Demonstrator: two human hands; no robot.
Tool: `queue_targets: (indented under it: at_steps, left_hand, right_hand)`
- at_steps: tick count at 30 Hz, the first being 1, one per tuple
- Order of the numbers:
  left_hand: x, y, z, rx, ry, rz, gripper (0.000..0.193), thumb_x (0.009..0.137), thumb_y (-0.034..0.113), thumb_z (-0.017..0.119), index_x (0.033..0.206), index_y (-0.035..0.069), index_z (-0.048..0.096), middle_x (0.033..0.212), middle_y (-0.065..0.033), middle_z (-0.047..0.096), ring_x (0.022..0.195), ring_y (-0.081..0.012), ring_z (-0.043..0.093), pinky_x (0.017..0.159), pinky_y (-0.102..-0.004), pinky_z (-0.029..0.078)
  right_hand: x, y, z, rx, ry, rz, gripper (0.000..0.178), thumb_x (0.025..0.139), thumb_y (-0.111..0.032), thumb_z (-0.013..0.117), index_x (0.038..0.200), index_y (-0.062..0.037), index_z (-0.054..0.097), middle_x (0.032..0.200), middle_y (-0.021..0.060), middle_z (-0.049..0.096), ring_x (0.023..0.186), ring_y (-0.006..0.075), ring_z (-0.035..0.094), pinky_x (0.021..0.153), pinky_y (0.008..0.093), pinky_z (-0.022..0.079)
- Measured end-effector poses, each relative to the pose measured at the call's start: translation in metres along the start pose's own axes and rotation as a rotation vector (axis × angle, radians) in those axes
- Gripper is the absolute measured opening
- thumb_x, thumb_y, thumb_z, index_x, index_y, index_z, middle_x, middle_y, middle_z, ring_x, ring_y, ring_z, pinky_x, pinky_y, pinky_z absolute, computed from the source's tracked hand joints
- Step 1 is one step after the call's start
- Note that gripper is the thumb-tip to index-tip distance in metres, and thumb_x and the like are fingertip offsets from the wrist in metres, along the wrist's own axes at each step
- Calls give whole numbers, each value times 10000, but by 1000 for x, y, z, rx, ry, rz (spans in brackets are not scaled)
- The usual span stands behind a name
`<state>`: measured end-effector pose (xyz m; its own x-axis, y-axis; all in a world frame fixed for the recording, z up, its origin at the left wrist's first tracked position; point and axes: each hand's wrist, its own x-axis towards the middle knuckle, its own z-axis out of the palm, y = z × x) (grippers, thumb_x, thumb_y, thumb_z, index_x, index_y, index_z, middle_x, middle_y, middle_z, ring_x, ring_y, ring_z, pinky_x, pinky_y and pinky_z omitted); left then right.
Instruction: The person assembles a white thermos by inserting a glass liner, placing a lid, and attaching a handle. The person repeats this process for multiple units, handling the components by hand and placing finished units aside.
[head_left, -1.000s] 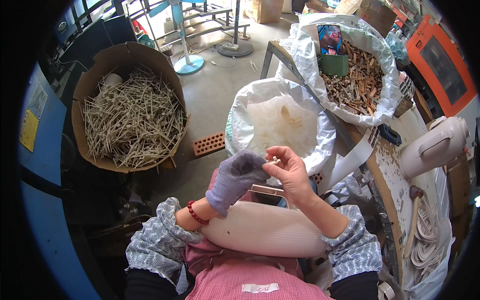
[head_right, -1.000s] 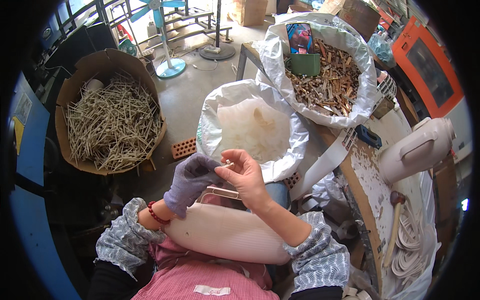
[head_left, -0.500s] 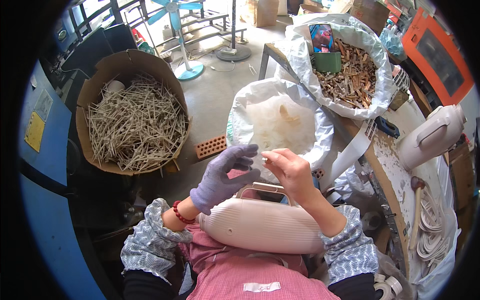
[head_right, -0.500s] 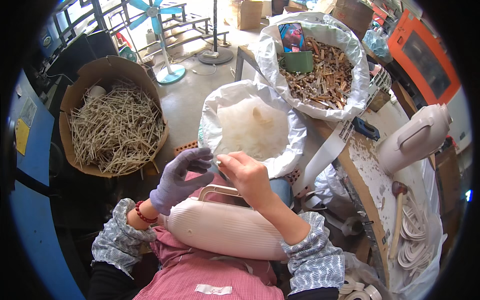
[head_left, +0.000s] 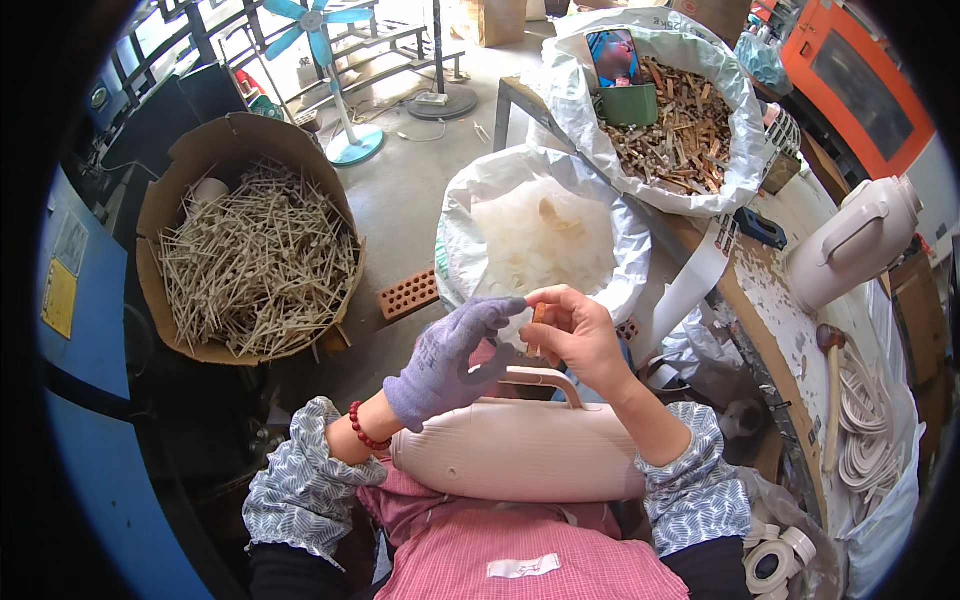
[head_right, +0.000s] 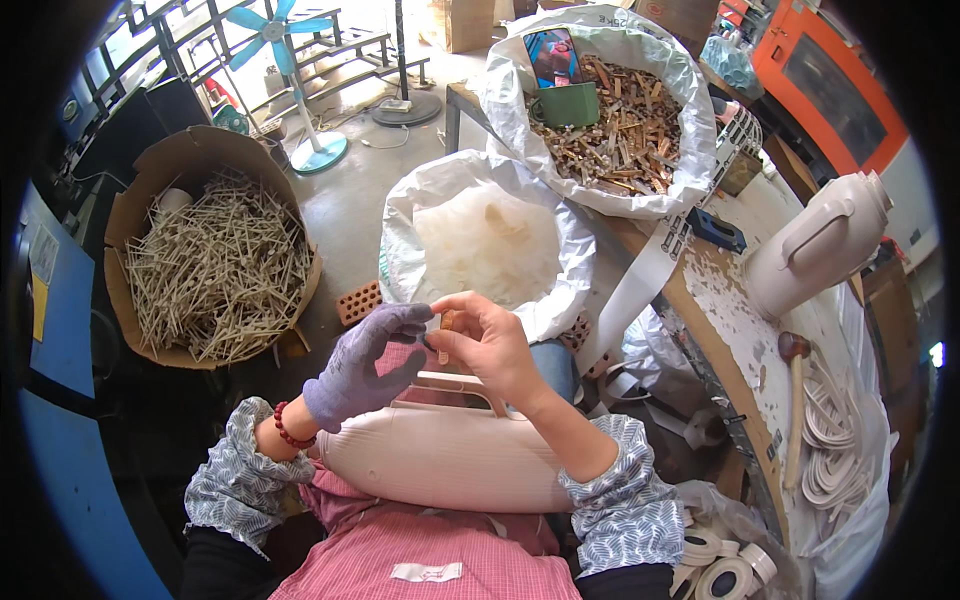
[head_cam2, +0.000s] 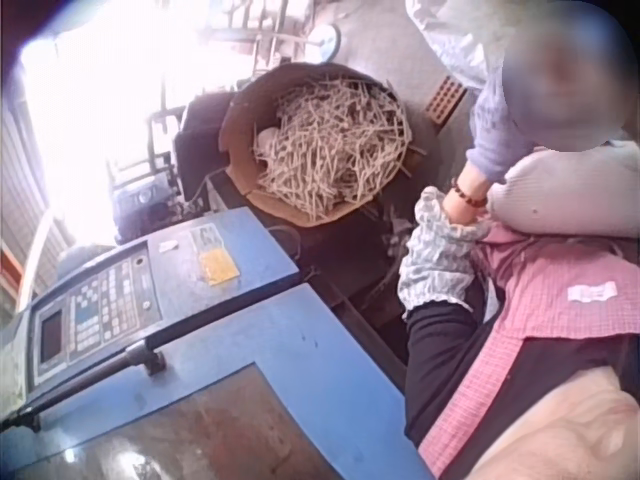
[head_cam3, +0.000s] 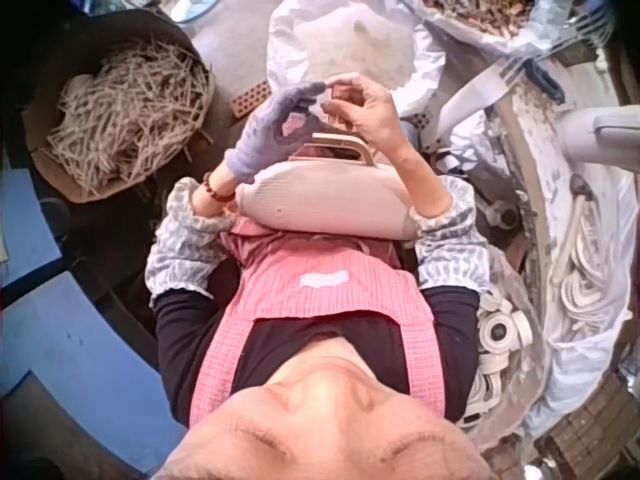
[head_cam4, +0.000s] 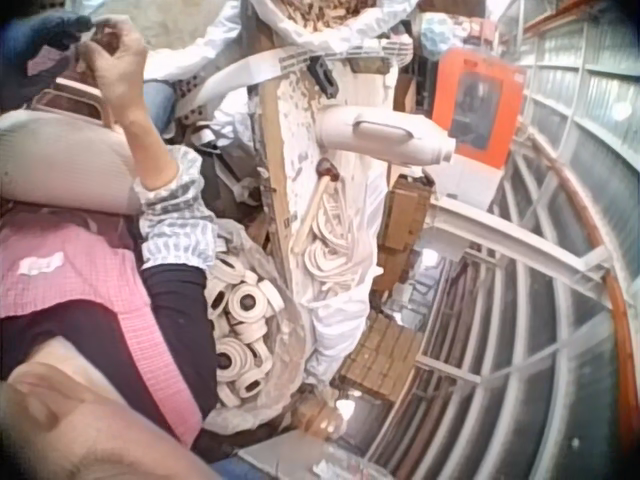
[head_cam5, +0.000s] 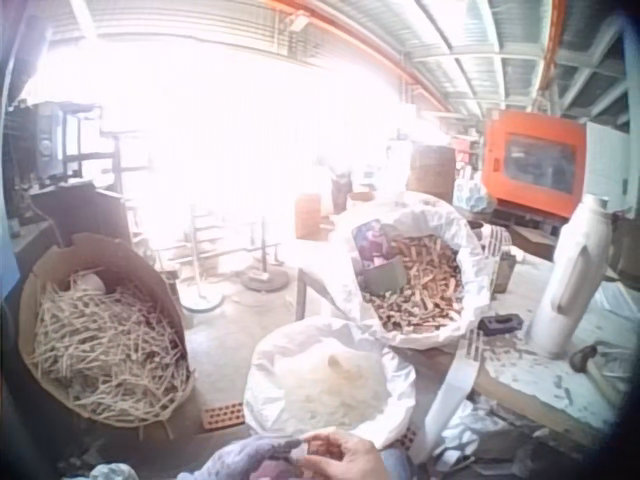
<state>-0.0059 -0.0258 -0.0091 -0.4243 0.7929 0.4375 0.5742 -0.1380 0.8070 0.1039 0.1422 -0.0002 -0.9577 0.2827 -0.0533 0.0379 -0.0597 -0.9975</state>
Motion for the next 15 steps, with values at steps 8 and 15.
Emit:
queue_targets:
  at_steps: [8, 15]
  left_hand:
    - [3, -2, -17, 542, -211, 400, 381, 716, 180, 693, 1091, 134, 640, 1017, -37, 641, 872, -232, 640, 734, -349, 512]
    - [-11, -11, -15, 112, -164, -41, 520, 738, 222, 806, 1186, 64, 595, 1053, -93, 630, 936, -228, 628, 801, -330, 520]
  right_hand:
    - [-5, -11, 3, -313, -181, 83, 555, 805, -32, 720, 1300, -20, 470, 822, 67, 672, 782, 124, 640, 679, 276, 506]
    - [-28, -1, 3, -1020, 13, -509, 139, 756, -111, 711, 882, -78, 663, 832, 44, 618, 811, 255, 613, 703, 347, 509]
